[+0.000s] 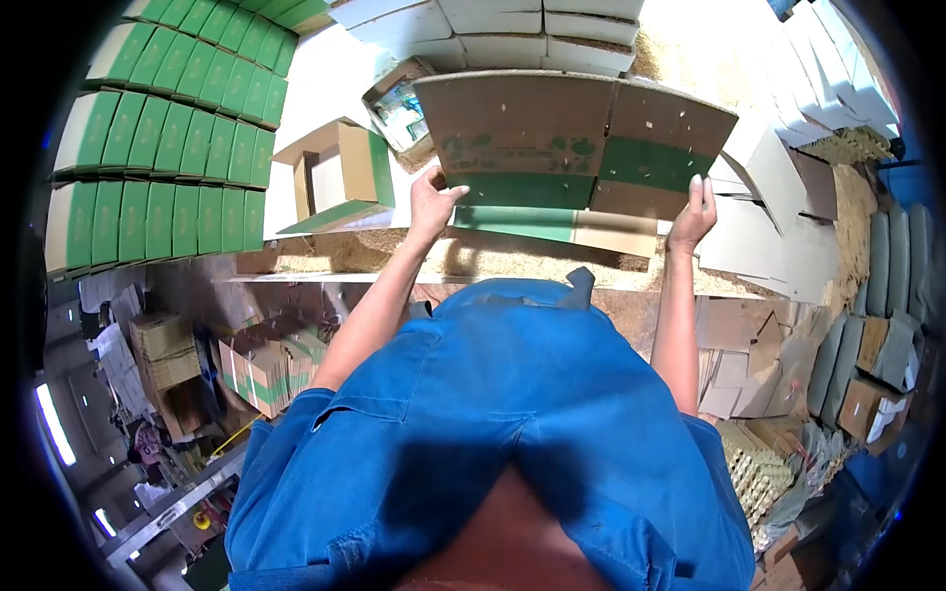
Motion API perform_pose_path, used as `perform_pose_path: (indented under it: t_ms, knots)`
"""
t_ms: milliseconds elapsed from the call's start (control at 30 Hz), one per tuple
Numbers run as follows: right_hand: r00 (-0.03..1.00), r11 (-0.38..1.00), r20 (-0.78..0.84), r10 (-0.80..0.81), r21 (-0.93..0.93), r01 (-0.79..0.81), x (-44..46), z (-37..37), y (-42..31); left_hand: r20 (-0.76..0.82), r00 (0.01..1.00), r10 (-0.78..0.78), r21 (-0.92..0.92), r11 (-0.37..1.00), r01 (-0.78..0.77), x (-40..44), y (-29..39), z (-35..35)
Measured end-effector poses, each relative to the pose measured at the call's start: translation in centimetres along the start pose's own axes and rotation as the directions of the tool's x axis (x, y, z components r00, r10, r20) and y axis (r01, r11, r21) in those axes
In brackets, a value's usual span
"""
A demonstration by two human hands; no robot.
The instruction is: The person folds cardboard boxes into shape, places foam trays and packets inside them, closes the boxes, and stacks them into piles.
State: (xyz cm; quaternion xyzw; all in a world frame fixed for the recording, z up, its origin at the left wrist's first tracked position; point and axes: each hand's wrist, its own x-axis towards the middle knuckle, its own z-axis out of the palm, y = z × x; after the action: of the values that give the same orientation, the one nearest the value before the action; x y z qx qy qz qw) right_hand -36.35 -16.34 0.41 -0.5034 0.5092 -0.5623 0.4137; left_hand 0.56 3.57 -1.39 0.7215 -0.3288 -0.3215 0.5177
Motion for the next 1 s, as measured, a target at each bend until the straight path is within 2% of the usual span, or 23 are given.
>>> perform_pose_path:
  t_ms: [33, 67, 100, 133, 167, 200, 267, 333, 400, 433, 500, 533, 567, 633, 700, 767, 800, 833, 867, 900, 1000]
  knots:
    - [0.998, 0.992, -0.035, 0.048, 0.119, -0.044, 0.6, 0.1, 0.0, 0.018, 0.995, 0.100, -0.002, 0.995, -0.100, -0.1, 1.5, 0.0]
    - [0.994, 0.969, 0.023, 0.109, 0.220, -0.112, 1.1, -0.3, -0.2, 0.029, 0.990, 0.141, -0.023, 0.990, -0.140, -0.4, 3.0, 0.0]
    - [0.982, 0.932, 0.088, 0.164, 0.311, -0.184, 1.6, -0.6, -1.2, 0.035, 0.986, 0.163, -0.142, 0.977, -0.157, -0.8, 4.6, -0.2]
    - [0.971, 0.903, 0.110, 0.211, 0.358, -0.237, 1.7, -0.6, -2.5, 0.036, 0.995, 0.095, -0.304, 0.949, -0.079, -1.1, 5.8, -0.6]
    - [0.966, 0.895, 0.111, 0.232, 0.363, -0.257, 1.6, -0.5, -3.5, 0.049, 0.998, 0.027, -0.457, 0.890, -0.002, -1.3, 6.6, -0.9]
    - [0.965, 0.903, 0.108, 0.238, 0.340, -0.261, 1.6, -0.5, -4.4, 0.007, 0.998, 0.057, -0.522, 0.852, -0.044, -1.3, 6.7, -1.0]
    - [0.956, 0.905, 0.093, 0.280, 0.306, -0.295, 1.1, 0.5, -7.0, 0.005, 0.998, -0.062, -0.520, 0.853, 0.055, -2.0, 8.8, -1.4]
    - [0.958, 0.936, 0.034, 0.283, 0.207, -0.284, 1.1, 1.3, -8.0, 0.015, 0.997, -0.072, -0.564, 0.823, 0.068, -2.1, 10.1, -1.1]
    - [0.968, 0.965, -0.018, 0.249, 0.087, -0.247, 1.6, 1.7, -7.4, 0.088, 0.995, 0.044, -0.443, 0.897, 0.000, -1.4, 9.7, -1.1]
    - [0.969, 0.966, -0.016, 0.247, 0.083, -0.245, 1.8, 1.7, -7.5, 0.086, 0.995, 0.043, -0.447, 0.894, 0.000, -1.3, 9.8, -1.5]
    - [0.964, 0.943, 0.057, 0.259, 0.198, -0.266, 2.1, 1.7, -7.9, 0.302, 0.953, -0.022, -0.345, 0.929, 0.131, -1.2, 10.3, -2.8]
    - [0.943, 0.914, 0.120, 0.309, 0.237, -0.330, 2.1, 1.4, -8.4, 0.361, 0.932, -0.031, -0.270, 0.953, 0.136, -1.1, 10.9, -3.4]
    - [0.924, 0.901, 0.165, 0.345, 0.216, -0.375, 2.7, 0.7, -7.7, 0.363, 0.931, -0.032, -0.270, 0.953, 0.139, -1.1, 11.6, -3.7]
    - [0.914, 0.884, 0.218, 0.341, 0.257, -0.391, 2.5, 0.3, -7.9, 0.404, 0.915, -0.004, -0.046, 0.999, 0.025, -1.5, 13.5, -3.9]
    - [0.911, 0.883, 0.248, 0.330, 0.261, -0.390, 2.7, -0.4, -7.9, 0.450, 0.893, -0.020, -0.014, 0.999, 0.030, -0.9, 13.4, -4.2]
    - [0.907, 0.879, 0.272, 0.322, 0.272, -0.393, 2.5, -0.6, -7.7, 0.481, 0.876, -0.032, 0.204, 0.976, -0.076, -0.7, 14.3, -4.4]
    - [0.915, 0.869, 0.272, 0.297, 0.320, -0.378, 2.3, -0.5, -7.7, 0.484, 0.875, -0.030, 0.204, 0.976, -0.079, -0.9, 15.3, -4.4]
    - [0.923, 0.857, 0.272, 0.273, 0.367, -0.361, 2.2, -0.5, -7.7, 0.541, 0.837, -0.075, 0.293, 0.951, -0.104, -1.3, 16.5, -4.4]
    - [0.924, 0.858, 0.241, 0.297, 0.357, -0.369, 2.3, -0.7, -7.3, 0.590, 0.798, -0.124, 0.377, 0.916, -0.136, -1.5, 17.1, -4.4]
    - [0.925, 0.859, 0.239, 0.294, 0.360, -0.366, 2.2, -0.7, -7.4, 0.591, 0.797, -0.121, 0.376, 0.916, -0.140, -1.2, 17.2, -4.4]
    - [0.921, 0.840, 0.281, 0.269, 0.399, -0.367, 1.8, -1.1, -7.5, 0.659, 0.741, 0.127, 0.331, 0.836, -0.437, -0.7, 17.2, -4.5]
